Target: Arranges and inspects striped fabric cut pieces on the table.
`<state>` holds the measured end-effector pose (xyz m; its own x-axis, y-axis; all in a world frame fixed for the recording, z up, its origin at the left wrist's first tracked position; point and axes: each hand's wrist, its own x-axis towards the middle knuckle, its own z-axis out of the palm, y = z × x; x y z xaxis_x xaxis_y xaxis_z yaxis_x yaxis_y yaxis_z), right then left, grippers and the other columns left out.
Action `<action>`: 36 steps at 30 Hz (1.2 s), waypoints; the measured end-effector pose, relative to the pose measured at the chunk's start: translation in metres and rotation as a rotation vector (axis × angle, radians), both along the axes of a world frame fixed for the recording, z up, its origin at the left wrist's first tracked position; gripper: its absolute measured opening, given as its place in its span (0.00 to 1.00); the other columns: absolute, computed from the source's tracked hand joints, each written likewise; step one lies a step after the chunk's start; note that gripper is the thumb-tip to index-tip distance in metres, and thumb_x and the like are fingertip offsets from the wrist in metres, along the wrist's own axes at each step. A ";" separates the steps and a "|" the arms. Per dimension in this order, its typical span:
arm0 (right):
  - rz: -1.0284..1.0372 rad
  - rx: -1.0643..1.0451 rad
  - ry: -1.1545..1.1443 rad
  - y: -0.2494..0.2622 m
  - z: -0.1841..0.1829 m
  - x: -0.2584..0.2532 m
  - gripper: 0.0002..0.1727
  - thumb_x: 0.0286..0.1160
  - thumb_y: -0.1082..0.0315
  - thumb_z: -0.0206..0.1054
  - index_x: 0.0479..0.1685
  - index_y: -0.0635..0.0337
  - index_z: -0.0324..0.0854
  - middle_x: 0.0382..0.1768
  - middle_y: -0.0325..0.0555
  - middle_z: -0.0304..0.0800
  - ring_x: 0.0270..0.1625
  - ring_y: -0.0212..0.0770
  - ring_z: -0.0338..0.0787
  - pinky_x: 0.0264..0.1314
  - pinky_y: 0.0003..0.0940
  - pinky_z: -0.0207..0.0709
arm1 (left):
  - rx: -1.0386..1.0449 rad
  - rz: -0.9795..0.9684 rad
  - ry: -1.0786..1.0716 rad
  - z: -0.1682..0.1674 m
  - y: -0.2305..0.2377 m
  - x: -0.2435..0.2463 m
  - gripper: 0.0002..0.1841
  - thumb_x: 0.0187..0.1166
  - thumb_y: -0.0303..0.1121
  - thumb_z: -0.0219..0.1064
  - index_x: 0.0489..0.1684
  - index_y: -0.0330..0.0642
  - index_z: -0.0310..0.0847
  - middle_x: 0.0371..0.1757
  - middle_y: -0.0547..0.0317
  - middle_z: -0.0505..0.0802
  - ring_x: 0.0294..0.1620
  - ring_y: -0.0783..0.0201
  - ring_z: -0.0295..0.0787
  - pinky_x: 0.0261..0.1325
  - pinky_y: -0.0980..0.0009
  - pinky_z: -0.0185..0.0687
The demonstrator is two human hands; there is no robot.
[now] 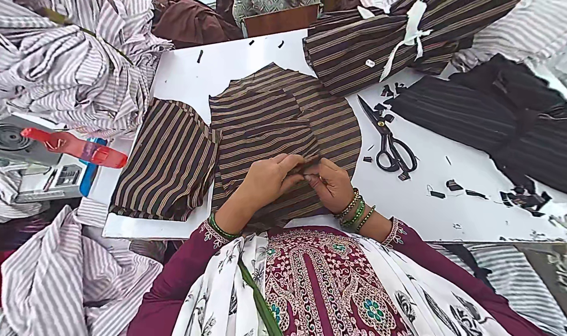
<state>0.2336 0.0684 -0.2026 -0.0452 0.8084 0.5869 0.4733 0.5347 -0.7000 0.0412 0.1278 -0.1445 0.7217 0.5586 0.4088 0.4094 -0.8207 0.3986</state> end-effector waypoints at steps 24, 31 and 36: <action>0.069 -0.120 0.286 0.000 0.059 -0.027 0.04 0.76 0.71 0.64 0.39 0.62 0.83 0.29 0.28 0.77 0.25 0.14 0.71 0.29 0.10 0.68 | -0.635 0.156 -0.633 0.037 0.009 -0.073 0.09 0.71 0.19 0.71 0.43 0.43 0.84 0.30 0.71 0.90 0.28 0.81 0.84 0.34 0.82 0.83; 0.110 -0.813 0.485 -0.011 0.056 -0.025 0.08 0.84 0.65 0.62 0.35 0.54 0.74 0.17 0.25 0.69 0.14 0.18 0.64 0.19 0.14 0.60 | -0.771 -0.056 -0.435 -0.001 -0.011 -0.028 0.11 0.78 0.29 0.69 0.53 0.32 0.85 0.42 0.65 0.92 0.42 0.81 0.88 0.51 0.80 0.85; 0.009 -0.876 0.577 -0.023 0.041 -0.011 0.10 0.84 0.76 0.59 0.31 0.56 0.72 0.15 0.28 0.68 0.13 0.21 0.61 0.16 0.16 0.56 | -0.540 0.122 0.002 -0.006 -0.011 -0.008 0.25 0.77 0.36 0.73 0.72 0.34 0.78 0.64 0.40 0.87 0.61 0.48 0.87 0.65 0.52 0.81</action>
<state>0.2226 0.0456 -0.1611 0.0475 0.9619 -0.2692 -0.0568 -0.2665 -0.9622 0.0329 0.1166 -0.1505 0.6395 0.7678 0.0392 0.4899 -0.4463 0.7489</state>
